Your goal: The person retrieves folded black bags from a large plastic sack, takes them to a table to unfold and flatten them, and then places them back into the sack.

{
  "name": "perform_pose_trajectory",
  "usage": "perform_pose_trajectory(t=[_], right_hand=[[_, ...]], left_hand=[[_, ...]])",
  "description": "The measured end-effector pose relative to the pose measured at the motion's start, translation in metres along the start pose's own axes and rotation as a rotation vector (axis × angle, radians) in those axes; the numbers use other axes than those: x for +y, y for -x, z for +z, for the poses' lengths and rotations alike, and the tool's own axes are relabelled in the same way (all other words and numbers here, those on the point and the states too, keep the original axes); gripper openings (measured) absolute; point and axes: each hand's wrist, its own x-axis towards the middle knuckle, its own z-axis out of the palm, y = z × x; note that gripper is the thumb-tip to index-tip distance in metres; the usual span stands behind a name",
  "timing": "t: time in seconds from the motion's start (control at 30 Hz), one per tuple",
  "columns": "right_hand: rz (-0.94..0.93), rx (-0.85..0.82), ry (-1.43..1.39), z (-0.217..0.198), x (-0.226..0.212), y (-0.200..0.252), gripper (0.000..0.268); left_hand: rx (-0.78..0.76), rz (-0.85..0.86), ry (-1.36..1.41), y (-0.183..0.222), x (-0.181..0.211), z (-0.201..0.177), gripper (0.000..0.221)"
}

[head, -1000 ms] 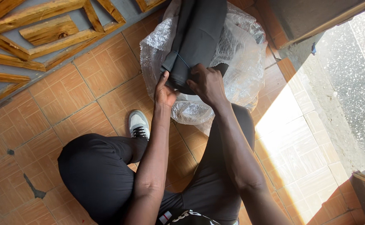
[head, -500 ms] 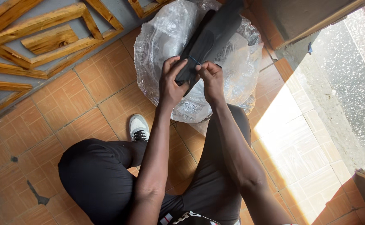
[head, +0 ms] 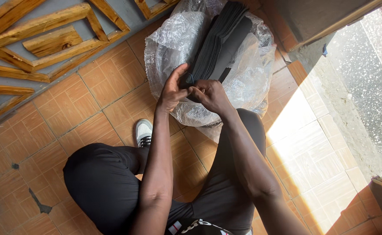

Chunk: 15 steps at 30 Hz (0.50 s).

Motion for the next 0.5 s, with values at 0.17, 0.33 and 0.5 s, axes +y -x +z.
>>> perform_pose_trajectory(t=[0.17,0.33,0.5], right_hand=[[-0.134,-0.081,-0.152,-0.009,-0.020,-0.004,0.010],[-0.153,-0.134,-0.276,-0.008,-0.008,-0.004,0.007],[-0.284,-0.325,0.255,-0.010,-0.027,-0.007,0.028]], left_hand=[[0.076,0.013,-0.158,-0.005,-0.006,-0.004,0.073],[0.123,0.035,-0.339,-0.006,0.004,0.010,0.071],[0.173,0.067,-0.526,-0.007,-0.017,0.013,0.062]])
